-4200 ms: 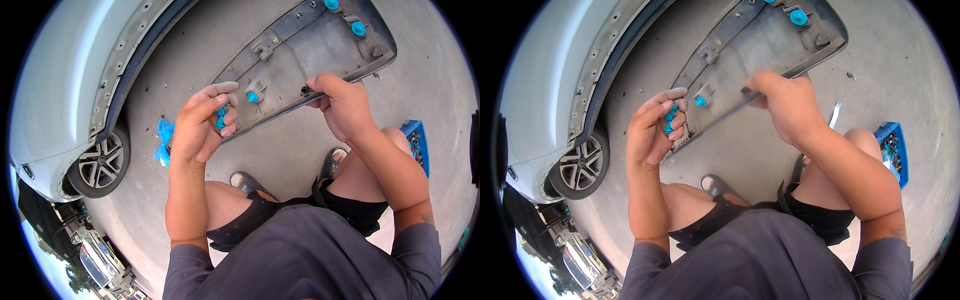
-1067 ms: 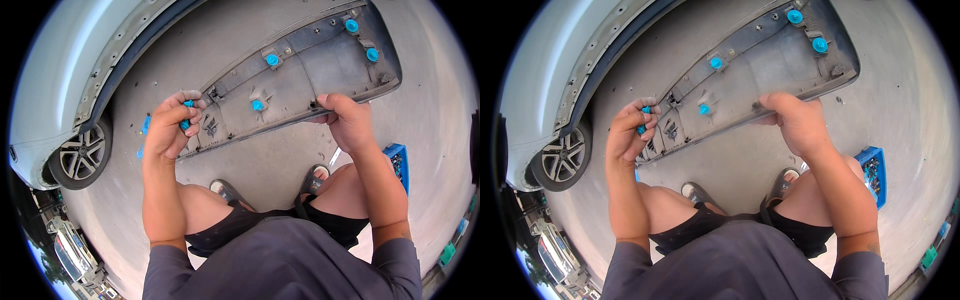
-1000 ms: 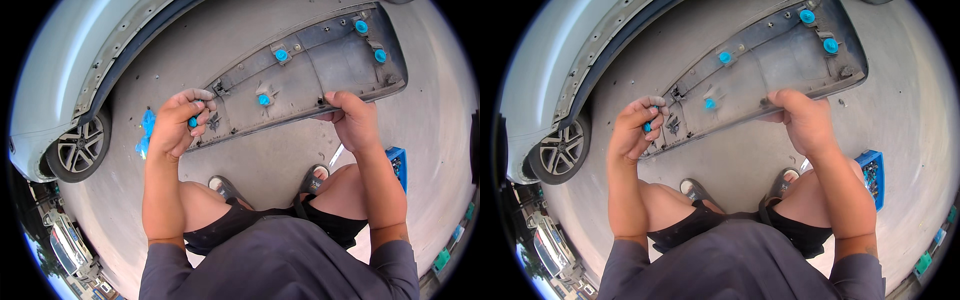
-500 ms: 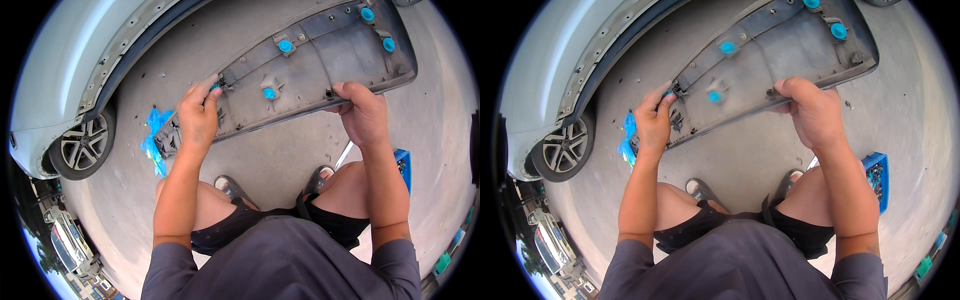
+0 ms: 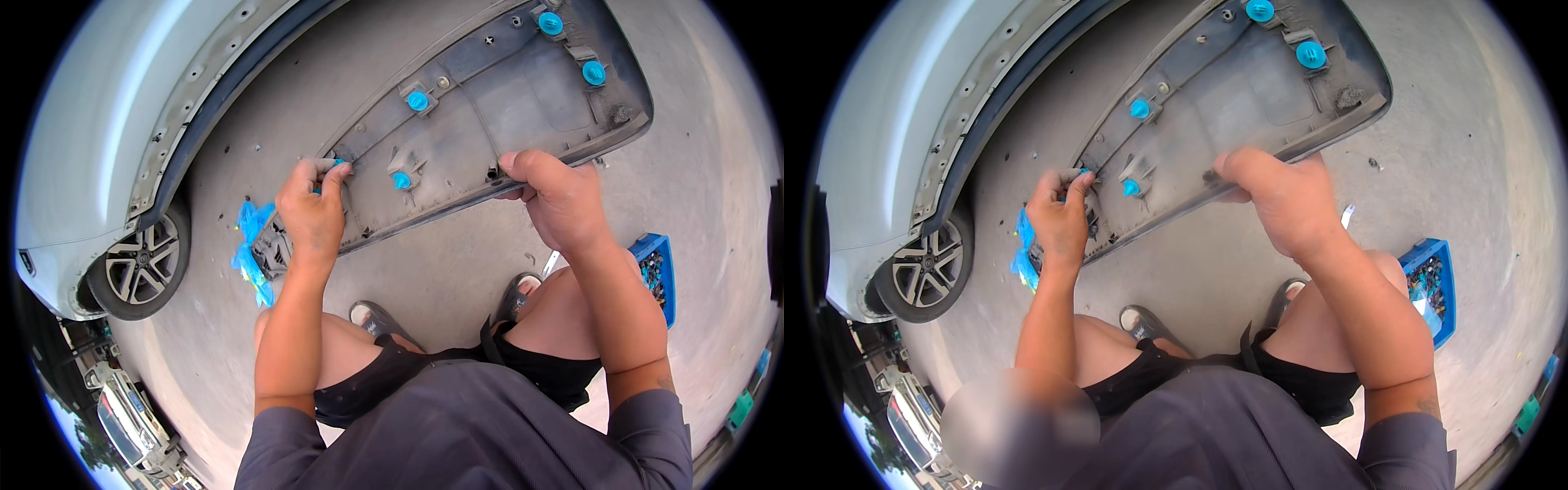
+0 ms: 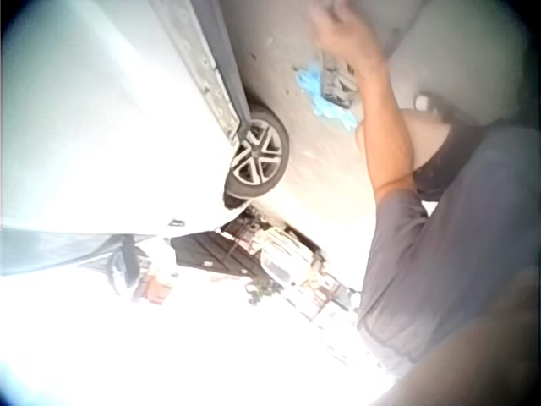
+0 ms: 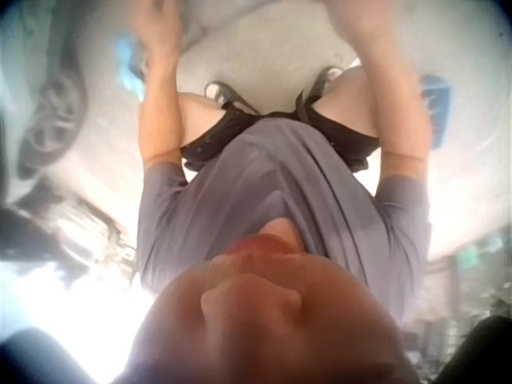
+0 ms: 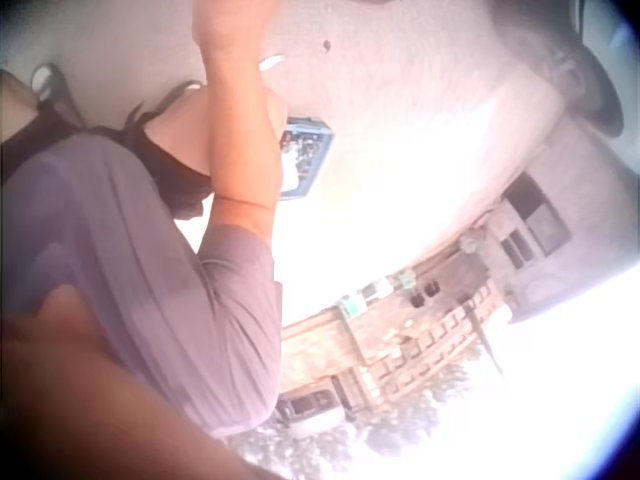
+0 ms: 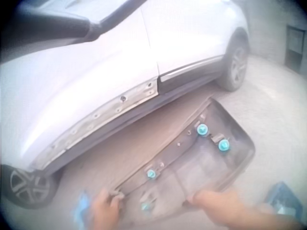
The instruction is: The person inserts blue plastic fasteners into a long gray plastic trim piece, then aligns and snaps the trim onto the lower edge of a white car bumper. The person uses a wrench to tighten a bolt near the front wheel arch.
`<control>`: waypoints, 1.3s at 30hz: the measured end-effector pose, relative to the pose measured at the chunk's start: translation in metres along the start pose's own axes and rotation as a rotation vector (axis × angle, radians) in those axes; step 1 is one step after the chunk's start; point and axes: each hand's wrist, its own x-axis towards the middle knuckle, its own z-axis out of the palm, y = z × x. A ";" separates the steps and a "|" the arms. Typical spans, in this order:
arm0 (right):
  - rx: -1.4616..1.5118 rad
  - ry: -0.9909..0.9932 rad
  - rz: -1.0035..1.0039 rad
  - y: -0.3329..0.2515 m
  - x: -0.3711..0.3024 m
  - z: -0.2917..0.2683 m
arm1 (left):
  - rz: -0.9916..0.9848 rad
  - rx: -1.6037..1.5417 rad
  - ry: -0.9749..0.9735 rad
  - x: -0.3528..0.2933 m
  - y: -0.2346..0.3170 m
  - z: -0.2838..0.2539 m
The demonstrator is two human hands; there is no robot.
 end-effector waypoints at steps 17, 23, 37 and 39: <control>-0.013 -0.021 -0.036 0.003 -0.004 -0.001 | -0.327 0.080 0.025 -0.007 0.020 0.007; -0.027 0.012 -0.013 0.005 -0.007 0.003 | -0.415 0.025 -0.009 -0.001 0.016 0.007; -0.041 -0.024 -0.049 0.001 -0.015 0.006 | -0.151 0.415 -0.233 -0.007 0.003 -0.002; -0.023 -0.010 -0.051 0.001 -0.014 0.007 | -0.071 0.571 -0.202 -0.013 0.010 0.004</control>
